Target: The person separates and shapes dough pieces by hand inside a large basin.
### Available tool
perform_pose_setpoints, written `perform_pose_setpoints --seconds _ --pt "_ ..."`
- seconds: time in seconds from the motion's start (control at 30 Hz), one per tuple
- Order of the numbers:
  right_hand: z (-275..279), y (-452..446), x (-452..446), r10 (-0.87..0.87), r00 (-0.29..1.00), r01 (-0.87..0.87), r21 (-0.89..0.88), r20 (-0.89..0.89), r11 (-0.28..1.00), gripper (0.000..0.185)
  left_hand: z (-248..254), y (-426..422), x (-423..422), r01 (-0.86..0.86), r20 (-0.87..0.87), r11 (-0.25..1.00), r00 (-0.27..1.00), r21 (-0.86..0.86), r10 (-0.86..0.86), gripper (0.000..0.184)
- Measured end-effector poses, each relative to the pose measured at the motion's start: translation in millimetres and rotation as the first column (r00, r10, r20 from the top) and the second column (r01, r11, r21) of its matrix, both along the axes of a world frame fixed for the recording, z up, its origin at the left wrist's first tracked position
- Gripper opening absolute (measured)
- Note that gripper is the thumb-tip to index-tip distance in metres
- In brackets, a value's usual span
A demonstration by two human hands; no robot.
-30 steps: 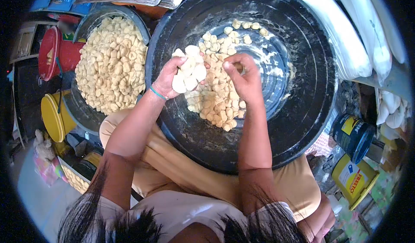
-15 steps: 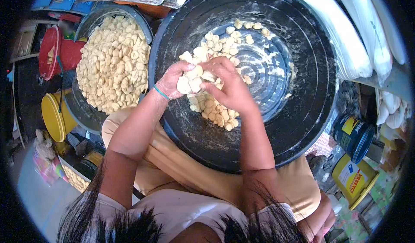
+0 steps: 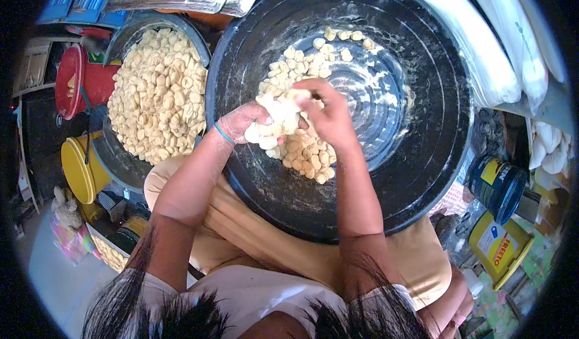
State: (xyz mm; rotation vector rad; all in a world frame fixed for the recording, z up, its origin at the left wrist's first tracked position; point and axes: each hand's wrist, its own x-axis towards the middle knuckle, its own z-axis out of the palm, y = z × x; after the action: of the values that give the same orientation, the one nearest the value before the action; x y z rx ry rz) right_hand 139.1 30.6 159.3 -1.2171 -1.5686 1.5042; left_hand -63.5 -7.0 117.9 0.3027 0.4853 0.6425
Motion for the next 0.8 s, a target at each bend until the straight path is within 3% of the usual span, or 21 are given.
perform_pose_setpoints --seconds 0.07,0.1,0.23,0.33,0.37,0.47,0.5,0.57,0.6,0.63,0.7,0.8 --pt "-13.3 1.6 3.6 -0.279 0.953 0.275 -0.052 -0.114 0.96 0.025 10.3 1.8 1.4 0.003 0.023 1.0 1.0 -0.013 -0.002 0.063" --pt "-13.7 1.5 2.5 -0.34 0.933 0.333 -0.078 -0.118 0.94 0.026 15.4 1.8 2.0 0.003 0.035 1.0 0.999 -0.022 -0.003 0.067" --pt "-3.9 -5.7 -2.3 -0.02 0.984 0.04 0.109 -0.179 0.993 0.03 0.3 -1.5 -0.7 0.017 -0.056 1.0 0.998 -0.019 -0.018 0.068" --pt "-14.1 -7.6 3.1 0.029 0.999 -0.029 0.007 -0.037 1.0 0.031 5.3 1.4 -2.9 0.074 -0.02 0.997 0.997 0.011 -0.074 0.069" --pt "-16.5 -5.1 2.9 -0.144 0.988 0.143 0.018 0.053 0.99 0.032 9.7 4.6 -0.6 0.07 0.023 0.997 0.997 0.037 -0.071 0.069" --pt "-21.6 15.0 18.9 -0.481 0.867 0.494 0.103 -0.13 0.863 0.034 19.3 4.9 5.5 -0.021 0.114 1.0 0.993 0.022 0.018 0.067" --pt "-7.9 11.0 9.6 -0.494 0.849 0.509 0.041 -0.186 0.86 0.038 20.0 4.8 6.2 -0.061 0.136 0.998 0.989 0.003 0.06 0.066" --pt "2.3 2.4 11.9 -0.284 0.954 0.228 0.373 0.101 0.899 0.04 13.2 7.7 5.8 -0.105 0.149 0.994 0.983 -0.022 0.107 0.056" --pt "6.9 -1.5 13.5 -0.197 0.943 0.043 0.49 0.268 0.871 0.041 10.2 9.1 6.6 -0.127 0.157 0.991 0.979 -0.034 0.131 0.051" --pt "13.9 -8.1 8.2 -0.078 0.959 -0.052 0.444 0.271 0.894 0.038 10.3 7.1 8.7 -0.166 0.034 0.986 0.986 0.001 0.166 0.063" --pt "24.3 -19.3 -8.9 0.163 0.953 -0.249 0.354 0.254 0.901 0.033 9.8 8.3 13.0 -0.215 0.019 0.974 0.976 -0.067 0.217 0.066" --pt "4.8 -20.9 -4.8 0.156 0.976 -0.19 0.246 0.151 0.95 0.023 4.8 8.2 11.3 -0.194 0.01 0.98 0.981 -0.042 0.194 0.074"
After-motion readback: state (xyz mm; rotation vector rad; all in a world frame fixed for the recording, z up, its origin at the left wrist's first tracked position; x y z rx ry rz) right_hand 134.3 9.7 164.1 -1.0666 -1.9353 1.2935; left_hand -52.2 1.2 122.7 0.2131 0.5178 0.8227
